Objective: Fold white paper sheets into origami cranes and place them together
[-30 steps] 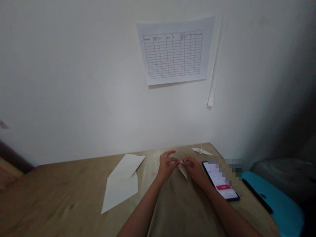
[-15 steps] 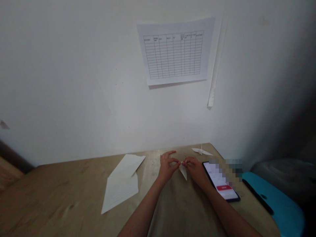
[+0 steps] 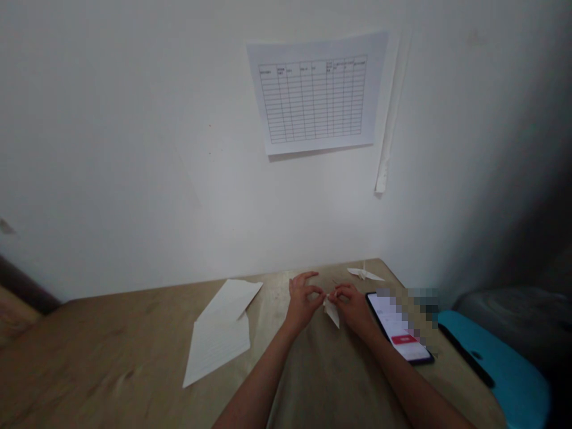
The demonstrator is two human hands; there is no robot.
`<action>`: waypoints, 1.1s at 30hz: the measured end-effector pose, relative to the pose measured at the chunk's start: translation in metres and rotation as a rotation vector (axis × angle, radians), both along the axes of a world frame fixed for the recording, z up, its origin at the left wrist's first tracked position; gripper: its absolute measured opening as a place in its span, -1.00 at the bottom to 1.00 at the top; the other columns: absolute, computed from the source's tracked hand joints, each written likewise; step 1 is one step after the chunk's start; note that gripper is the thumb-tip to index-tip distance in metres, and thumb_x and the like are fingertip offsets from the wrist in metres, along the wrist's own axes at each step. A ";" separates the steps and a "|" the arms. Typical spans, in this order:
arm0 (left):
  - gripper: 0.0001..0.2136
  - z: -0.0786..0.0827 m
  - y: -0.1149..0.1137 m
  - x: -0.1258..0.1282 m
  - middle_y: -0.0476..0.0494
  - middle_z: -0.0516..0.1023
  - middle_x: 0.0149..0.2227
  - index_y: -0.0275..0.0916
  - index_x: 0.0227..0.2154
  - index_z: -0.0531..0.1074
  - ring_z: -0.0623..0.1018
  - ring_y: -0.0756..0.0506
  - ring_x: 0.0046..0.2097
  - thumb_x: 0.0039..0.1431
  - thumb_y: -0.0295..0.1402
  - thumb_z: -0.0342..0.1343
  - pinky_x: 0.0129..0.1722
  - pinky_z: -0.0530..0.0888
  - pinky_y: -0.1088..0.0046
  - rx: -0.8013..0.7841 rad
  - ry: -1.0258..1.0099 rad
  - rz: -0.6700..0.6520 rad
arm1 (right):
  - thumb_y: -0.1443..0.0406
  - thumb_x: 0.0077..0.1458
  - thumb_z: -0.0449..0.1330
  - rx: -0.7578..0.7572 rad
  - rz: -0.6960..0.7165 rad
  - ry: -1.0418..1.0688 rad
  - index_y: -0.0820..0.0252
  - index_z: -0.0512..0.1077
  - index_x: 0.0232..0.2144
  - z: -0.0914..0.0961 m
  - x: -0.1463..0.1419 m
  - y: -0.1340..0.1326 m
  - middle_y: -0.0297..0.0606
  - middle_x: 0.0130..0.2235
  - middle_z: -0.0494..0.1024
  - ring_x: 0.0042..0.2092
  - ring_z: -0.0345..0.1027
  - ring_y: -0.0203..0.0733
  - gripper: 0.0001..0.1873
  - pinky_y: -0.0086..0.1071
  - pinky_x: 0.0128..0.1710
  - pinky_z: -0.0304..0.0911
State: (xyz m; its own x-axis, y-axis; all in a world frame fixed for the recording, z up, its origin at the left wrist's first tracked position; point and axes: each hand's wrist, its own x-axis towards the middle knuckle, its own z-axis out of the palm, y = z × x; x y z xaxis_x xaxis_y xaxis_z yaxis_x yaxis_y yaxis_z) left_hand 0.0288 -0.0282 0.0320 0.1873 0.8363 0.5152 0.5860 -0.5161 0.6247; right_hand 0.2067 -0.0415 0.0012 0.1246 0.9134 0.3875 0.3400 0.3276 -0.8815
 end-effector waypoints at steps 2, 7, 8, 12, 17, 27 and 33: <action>-0.90 0.000 -0.001 0.001 -0.11 0.50 0.15 -0.10 -0.43 0.62 0.39 -0.22 0.21 0.02 -0.45 0.38 0.34 0.10 -0.14 0.004 0.009 -0.009 | 0.09 0.04 0.26 0.021 -0.009 -0.010 0.12 0.52 -0.51 -0.001 0.000 0.000 -0.18 -0.23 0.53 -0.12 0.41 -0.02 -0.75 -0.13 0.02 0.27; -0.91 -0.002 -0.002 0.003 -0.10 0.50 0.15 -0.09 -0.43 0.62 0.39 -0.23 0.21 0.02 -0.44 0.38 0.33 0.14 -0.13 -0.033 -0.009 -0.026 | 0.16 0.05 0.23 0.060 -0.011 -0.064 0.10 0.44 -0.53 -0.002 0.000 -0.001 -0.23 -0.32 0.49 -0.17 0.36 -0.04 -0.80 -0.18 -0.09 0.27; -0.91 -0.002 -0.002 0.003 -0.10 0.50 0.15 -0.09 -0.44 0.63 0.39 -0.23 0.21 0.02 -0.43 0.38 0.33 0.15 -0.12 -0.041 -0.015 -0.029 | 0.16 0.05 0.23 0.062 -0.008 -0.070 0.10 0.45 -0.52 -0.002 0.000 -0.001 -0.23 -0.32 0.50 -0.17 0.35 -0.03 -0.81 -0.18 -0.08 0.27; -0.93 -0.004 0.001 0.001 -0.11 0.50 0.15 -0.09 -0.42 0.63 0.39 -0.23 0.21 0.04 -0.41 0.37 0.31 0.20 -0.08 -0.038 -0.045 -0.023 | 0.12 0.10 0.23 0.072 -0.028 -0.052 0.08 0.53 -0.43 -0.004 0.000 0.000 -0.19 -0.28 0.52 -0.12 0.34 0.00 -0.80 -0.13 -0.01 0.26; -0.94 -0.006 0.003 -0.002 -0.10 0.51 0.14 -0.08 -0.43 0.64 0.40 -0.23 0.20 0.04 -0.40 0.37 0.28 0.26 -0.03 -0.022 -0.066 -0.008 | 0.06 0.09 0.28 0.121 -0.054 -0.071 0.05 0.57 -0.42 -0.006 0.002 0.002 -0.16 -0.26 0.59 -0.03 0.31 0.07 -0.77 -0.02 0.08 0.21; -0.91 -0.012 0.004 0.000 -0.11 0.51 0.14 -0.07 -0.42 0.65 0.42 -0.25 0.19 0.01 -0.40 0.41 0.31 0.18 -0.12 -0.028 -0.008 0.012 | 0.15 0.18 0.19 0.174 0.042 -0.132 0.07 0.50 -0.37 -0.004 -0.001 0.000 -0.16 -0.09 0.55 0.06 0.27 0.02 -0.83 -0.02 0.16 0.15; -0.94 -0.014 0.005 0.001 -0.11 0.47 0.19 -0.04 -0.41 0.66 0.38 -0.27 0.23 0.03 -0.29 0.41 0.32 0.17 -0.12 -0.040 0.030 -0.009 | 0.16 0.16 0.21 0.189 0.018 -0.164 0.06 0.48 -0.38 -0.003 0.000 -0.001 -0.17 -0.09 0.52 0.07 0.25 0.04 -0.86 0.02 0.16 0.15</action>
